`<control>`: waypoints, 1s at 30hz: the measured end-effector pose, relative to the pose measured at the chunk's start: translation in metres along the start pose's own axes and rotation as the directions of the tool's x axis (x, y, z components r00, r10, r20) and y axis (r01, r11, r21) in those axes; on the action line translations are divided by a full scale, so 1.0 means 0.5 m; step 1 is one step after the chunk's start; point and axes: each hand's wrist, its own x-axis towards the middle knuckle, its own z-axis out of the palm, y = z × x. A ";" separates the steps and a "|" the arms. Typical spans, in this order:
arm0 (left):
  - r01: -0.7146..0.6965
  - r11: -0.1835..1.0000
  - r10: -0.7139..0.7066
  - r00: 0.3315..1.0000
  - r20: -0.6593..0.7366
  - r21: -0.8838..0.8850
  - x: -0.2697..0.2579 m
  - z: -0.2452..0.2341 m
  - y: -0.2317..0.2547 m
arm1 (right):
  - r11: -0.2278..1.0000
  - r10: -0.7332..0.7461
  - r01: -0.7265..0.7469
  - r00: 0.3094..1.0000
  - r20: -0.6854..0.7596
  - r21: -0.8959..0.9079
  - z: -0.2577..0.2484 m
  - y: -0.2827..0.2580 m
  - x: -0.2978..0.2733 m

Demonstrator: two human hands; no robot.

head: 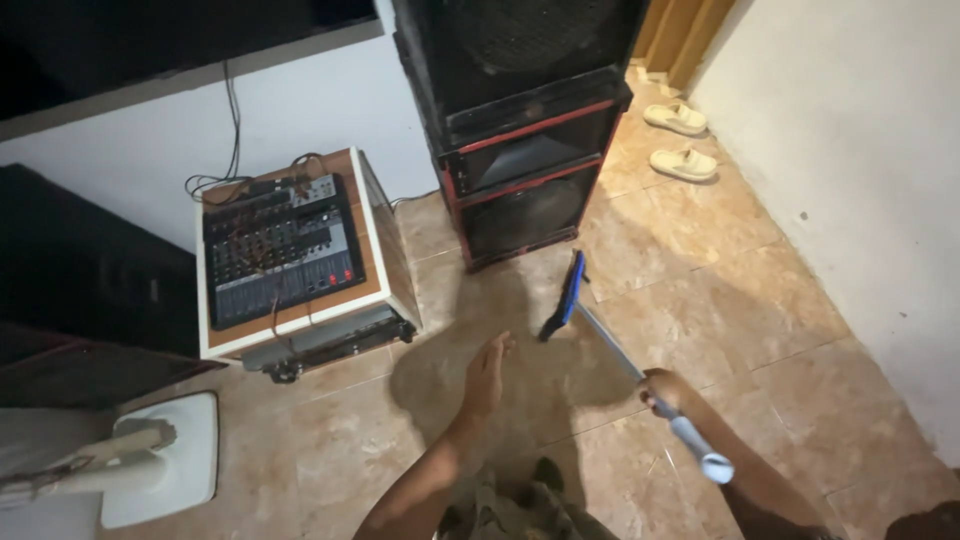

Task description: Sweep the tiled floor using a brush/squeegee tool.

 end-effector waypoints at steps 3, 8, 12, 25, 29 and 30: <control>0.001 1.000 -0.001 1.000 0.025 0.007 0.015 0.033 0.013 | 0.987 -0.147 0.147 0.989 0.008 -0.064 0.017 0.049 0.023; 0.017 0.996 -0.019 1.000 0.022 0.088 0.026 0.061 0.008 | 0.997 -0.048 0.056 0.986 0.162 -0.045 0.094 -0.002 -0.021; -0.121 0.989 0.119 0.993 0.019 0.090 0.034 0.072 -0.025 | 0.999 0.033 -0.034 0.937 0.349 -0.001 0.154 -0.026 -0.002; -0.079 0.978 0.075 0.997 -0.032 -0.195 0.051 0.089 -0.098 | 0.669 -0.619 0.729 0.440 0.651 0.144 -0.130 0.007 0.273; 0.045 0.997 -0.046 0.999 0.003 0.066 0.033 0.115 -0.017 | 0.990 0.053 -0.088 0.957 0.285 0.110 -0.213 -0.040 0.194; 0.076 0.994 -0.077 0.997 0.018 0.079 0.030 0.122 -0.001 | 0.993 0.011 -0.034 0.981 0.195 0.116 -0.231 -0.047 0.178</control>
